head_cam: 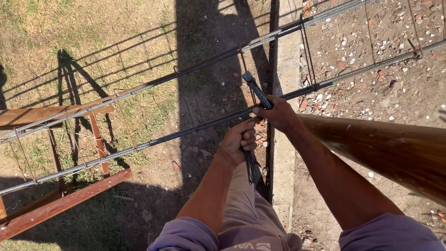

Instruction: The person uses a rebar tying tool to twist wire ties around the intersections of a steel rebar grid. They repeatedly wrap the wire and rotate the tool to secure the rebar mesh at multiple points along the structure.

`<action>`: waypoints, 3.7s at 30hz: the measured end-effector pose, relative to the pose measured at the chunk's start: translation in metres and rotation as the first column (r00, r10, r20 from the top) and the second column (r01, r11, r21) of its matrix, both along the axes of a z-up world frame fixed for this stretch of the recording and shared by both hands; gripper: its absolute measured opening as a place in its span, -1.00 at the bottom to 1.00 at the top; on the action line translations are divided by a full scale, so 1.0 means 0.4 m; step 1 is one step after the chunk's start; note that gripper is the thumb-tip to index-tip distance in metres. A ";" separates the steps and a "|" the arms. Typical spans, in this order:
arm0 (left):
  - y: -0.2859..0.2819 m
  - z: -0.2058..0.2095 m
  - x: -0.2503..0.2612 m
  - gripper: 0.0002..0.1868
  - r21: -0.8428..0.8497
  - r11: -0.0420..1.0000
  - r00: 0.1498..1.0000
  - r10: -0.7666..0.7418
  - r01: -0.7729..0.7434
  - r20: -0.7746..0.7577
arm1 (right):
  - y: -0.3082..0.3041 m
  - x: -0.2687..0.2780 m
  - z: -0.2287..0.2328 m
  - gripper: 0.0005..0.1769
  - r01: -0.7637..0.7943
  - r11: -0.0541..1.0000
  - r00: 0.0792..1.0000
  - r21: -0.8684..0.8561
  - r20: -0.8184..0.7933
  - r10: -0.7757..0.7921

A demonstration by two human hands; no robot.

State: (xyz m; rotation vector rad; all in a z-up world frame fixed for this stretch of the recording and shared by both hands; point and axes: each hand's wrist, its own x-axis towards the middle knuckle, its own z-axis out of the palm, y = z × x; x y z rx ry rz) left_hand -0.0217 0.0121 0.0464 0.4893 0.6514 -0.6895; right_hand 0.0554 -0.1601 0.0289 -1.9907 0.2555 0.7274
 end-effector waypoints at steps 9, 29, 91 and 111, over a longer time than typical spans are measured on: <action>0.019 -0.020 -0.011 -0.58 -0.024 0.999 0.996 -0.044 0.046 0.082 | 0.023 -0.024 0.166 -0.43 -0.088 0.975 0.996 -0.206 -0.031 0.084; 0.012 -0.092 -0.017 -0.69 0.185 0.976 0.986 -0.132 0.111 0.104 | -0.003 -0.518 0.334 -0.41 0.412 0.886 0.868 0.214 -0.390 -0.309; -0.101 0.027 -0.054 -0.09 0.834 0.462 0.908 -0.405 0.301 -0.104 | 0.074 -0.594 -0.286 -0.68 0.400 0.913 0.911 -0.076 -0.080 -0.405; -0.086 -0.112 -0.111 -0.68 -0.438 0.870 0.966 -0.146 0.228 0.212 | 0.033 -0.616 0.061 -0.73 0.538 0.486 0.794 0.688 -0.608 -0.019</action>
